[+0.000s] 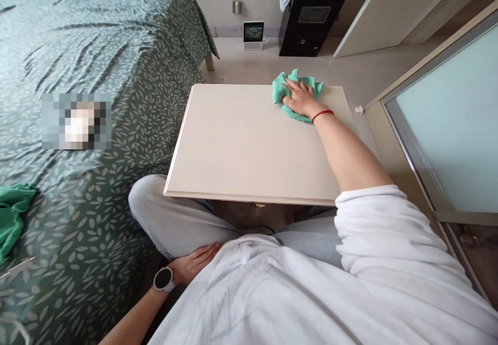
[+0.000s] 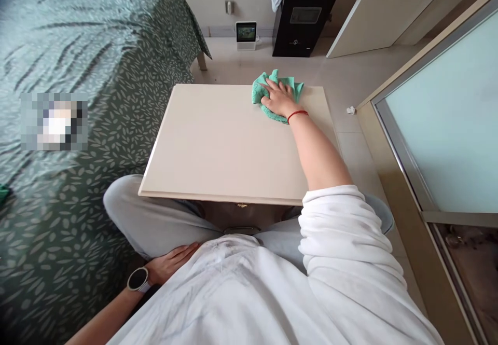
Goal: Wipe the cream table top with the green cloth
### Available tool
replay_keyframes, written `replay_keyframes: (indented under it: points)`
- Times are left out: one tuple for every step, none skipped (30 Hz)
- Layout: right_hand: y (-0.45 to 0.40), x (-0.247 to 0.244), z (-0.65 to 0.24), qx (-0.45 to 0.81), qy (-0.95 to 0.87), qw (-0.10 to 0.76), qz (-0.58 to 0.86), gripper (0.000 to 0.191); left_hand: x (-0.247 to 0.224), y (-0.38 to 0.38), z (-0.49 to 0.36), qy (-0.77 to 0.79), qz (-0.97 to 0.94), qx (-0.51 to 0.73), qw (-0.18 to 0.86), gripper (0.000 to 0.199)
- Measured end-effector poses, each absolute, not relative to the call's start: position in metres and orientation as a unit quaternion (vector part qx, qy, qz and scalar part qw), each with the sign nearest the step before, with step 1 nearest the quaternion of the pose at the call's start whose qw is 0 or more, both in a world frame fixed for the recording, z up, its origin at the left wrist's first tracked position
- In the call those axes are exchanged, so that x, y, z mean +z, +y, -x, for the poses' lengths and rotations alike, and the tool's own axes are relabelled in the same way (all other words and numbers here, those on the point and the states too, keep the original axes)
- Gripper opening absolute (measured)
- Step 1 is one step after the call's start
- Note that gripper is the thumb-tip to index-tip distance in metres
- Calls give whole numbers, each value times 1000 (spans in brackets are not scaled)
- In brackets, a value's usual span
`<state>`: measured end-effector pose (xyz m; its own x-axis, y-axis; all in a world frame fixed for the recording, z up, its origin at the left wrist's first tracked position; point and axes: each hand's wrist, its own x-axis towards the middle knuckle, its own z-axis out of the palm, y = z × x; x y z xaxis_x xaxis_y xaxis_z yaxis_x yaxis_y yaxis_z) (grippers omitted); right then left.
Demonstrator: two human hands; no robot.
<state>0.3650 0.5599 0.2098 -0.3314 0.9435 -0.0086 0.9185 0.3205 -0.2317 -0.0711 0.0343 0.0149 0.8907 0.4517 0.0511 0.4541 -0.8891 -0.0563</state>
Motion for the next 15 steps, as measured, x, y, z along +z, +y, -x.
replay_keyframes:
  points:
    - [555,209,-368,94,-815,57,569,84,17,35,71,-232,972,-19,34,53]
    - [546,207,-371,94,-826,48,554,84,20,37,71,-232,972,-23,35,52]
    - [533,205,-374,95,-842,39,530,87,24,39,70,-231,972,-27,36,52]
    - [515,203,-377,98,-860,31,499,90,27,41,70,-228,972,-29,38,51]
    - [492,201,-380,101,-880,25,463,94,30,43,70,-225,973,-27,39,50]
    - [466,200,-384,106,-899,20,424,97,33,45,69,-221,974,-24,40,50]
    - [436,198,-389,111,-917,18,384,99,36,46,69,-219,974,-25,41,50]
    - [405,197,-395,116,-932,13,343,101,37,47,69,-220,974,-28,42,50]
    - [373,196,-402,121,-944,9,307,102,38,48,68,-223,973,-35,44,51]
    - [344,195,-410,125,-952,8,278,103,39,49,68,-225,973,-39,45,52]
    - [319,194,-420,128,-958,7,256,105,39,50,68,-226,972,-41,45,53]
    - [300,193,-430,131,-962,6,241,107,40,50,68,-226,972,-42,45,54]
    - [287,191,-441,133,-964,6,231,108,39,50,68,-225,973,-41,44,55]
    - [282,189,-451,135,-965,5,226,110,39,50,68,-224,973,-41,43,55]
    - [284,188,-460,135,-964,4,228,110,39,50,69,-223,973,-42,41,55]
